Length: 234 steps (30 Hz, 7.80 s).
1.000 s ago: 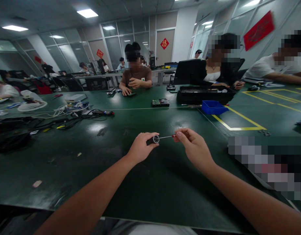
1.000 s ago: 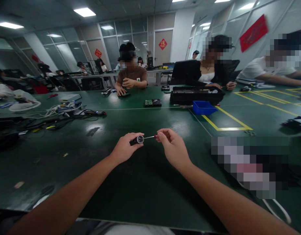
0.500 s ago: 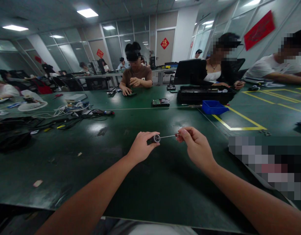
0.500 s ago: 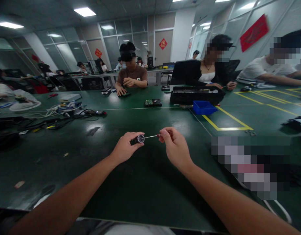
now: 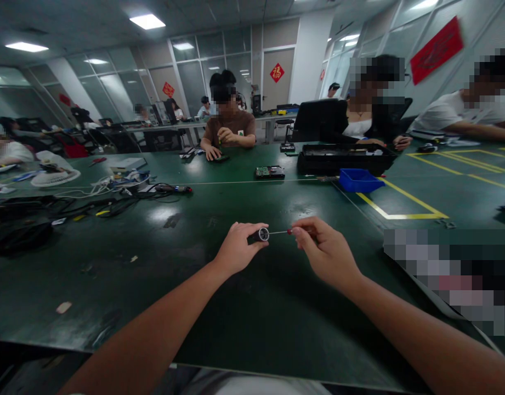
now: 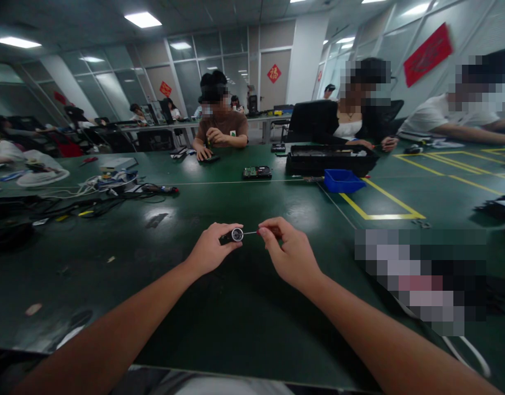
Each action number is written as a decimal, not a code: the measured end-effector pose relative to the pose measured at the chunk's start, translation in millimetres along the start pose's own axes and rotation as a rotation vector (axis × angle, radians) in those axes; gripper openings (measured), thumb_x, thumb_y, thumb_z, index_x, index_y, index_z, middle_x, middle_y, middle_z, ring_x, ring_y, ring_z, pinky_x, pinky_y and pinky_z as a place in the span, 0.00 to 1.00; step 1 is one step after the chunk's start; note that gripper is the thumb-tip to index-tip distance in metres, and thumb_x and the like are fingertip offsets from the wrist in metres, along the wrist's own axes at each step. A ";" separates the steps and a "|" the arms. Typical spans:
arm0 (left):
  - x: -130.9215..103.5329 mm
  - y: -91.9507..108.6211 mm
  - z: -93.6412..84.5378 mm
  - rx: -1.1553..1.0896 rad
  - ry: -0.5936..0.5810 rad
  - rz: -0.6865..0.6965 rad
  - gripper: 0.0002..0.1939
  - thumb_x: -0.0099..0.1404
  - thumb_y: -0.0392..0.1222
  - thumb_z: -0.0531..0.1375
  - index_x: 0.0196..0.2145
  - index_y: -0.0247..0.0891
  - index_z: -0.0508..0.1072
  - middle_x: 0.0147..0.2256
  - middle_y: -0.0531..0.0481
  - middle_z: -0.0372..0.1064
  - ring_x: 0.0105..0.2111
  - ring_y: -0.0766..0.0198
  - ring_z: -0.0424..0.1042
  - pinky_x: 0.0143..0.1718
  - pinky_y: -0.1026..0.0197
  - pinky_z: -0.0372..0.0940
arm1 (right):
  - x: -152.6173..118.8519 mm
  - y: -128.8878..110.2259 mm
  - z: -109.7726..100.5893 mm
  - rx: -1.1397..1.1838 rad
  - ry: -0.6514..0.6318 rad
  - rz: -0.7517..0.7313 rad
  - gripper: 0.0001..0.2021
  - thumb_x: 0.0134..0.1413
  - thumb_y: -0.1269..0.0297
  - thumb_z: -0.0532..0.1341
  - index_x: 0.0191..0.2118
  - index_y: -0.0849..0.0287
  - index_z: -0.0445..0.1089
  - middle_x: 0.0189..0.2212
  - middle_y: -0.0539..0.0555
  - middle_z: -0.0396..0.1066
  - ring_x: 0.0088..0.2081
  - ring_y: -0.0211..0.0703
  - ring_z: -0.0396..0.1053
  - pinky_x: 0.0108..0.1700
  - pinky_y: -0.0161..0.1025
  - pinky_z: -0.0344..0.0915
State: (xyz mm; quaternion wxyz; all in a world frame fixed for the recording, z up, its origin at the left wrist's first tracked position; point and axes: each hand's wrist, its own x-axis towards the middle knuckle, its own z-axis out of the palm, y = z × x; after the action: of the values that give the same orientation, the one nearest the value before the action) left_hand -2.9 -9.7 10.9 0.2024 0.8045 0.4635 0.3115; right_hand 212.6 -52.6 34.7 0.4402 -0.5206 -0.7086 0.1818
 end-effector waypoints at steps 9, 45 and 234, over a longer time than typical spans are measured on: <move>-0.1 -3.5 4.3 -0.004 -0.013 0.025 0.20 0.62 0.40 0.67 0.52 0.48 0.74 0.46 0.51 0.75 0.47 0.55 0.71 0.60 0.43 0.55 | -0.7 -0.2 1.2 -0.029 -0.028 0.024 0.16 0.68 0.53 0.51 0.37 0.55 0.72 0.20 0.48 0.67 0.22 0.41 0.67 0.27 0.39 0.60; 1.2 -6.5 0.1 0.010 0.041 0.057 0.21 0.63 0.41 0.67 0.53 0.49 0.73 0.48 0.52 0.75 0.47 0.56 0.70 0.57 0.47 0.59 | 8.1 17.6 8.9 0.497 0.079 0.223 0.13 0.63 0.53 0.59 0.36 0.57 0.71 0.26 0.50 0.70 0.29 0.41 0.68 0.34 0.41 0.64; 11.8 9.2 23.8 0.237 -0.239 -0.051 0.17 0.65 0.50 0.61 0.49 0.43 0.71 0.45 0.46 0.72 0.45 0.50 0.72 0.43 0.51 0.68 | 4.1 1.5 -4.0 -0.156 0.340 -0.068 0.12 0.61 0.52 0.61 0.38 0.56 0.71 0.29 0.52 0.74 0.24 0.41 0.69 0.27 0.38 0.62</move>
State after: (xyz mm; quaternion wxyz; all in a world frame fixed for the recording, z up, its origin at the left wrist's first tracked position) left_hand 23.6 -4.8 3.0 0.1674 0.8421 0.4899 0.1515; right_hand 216.3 -49.1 37.6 0.5177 -0.5520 -0.6534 0.0208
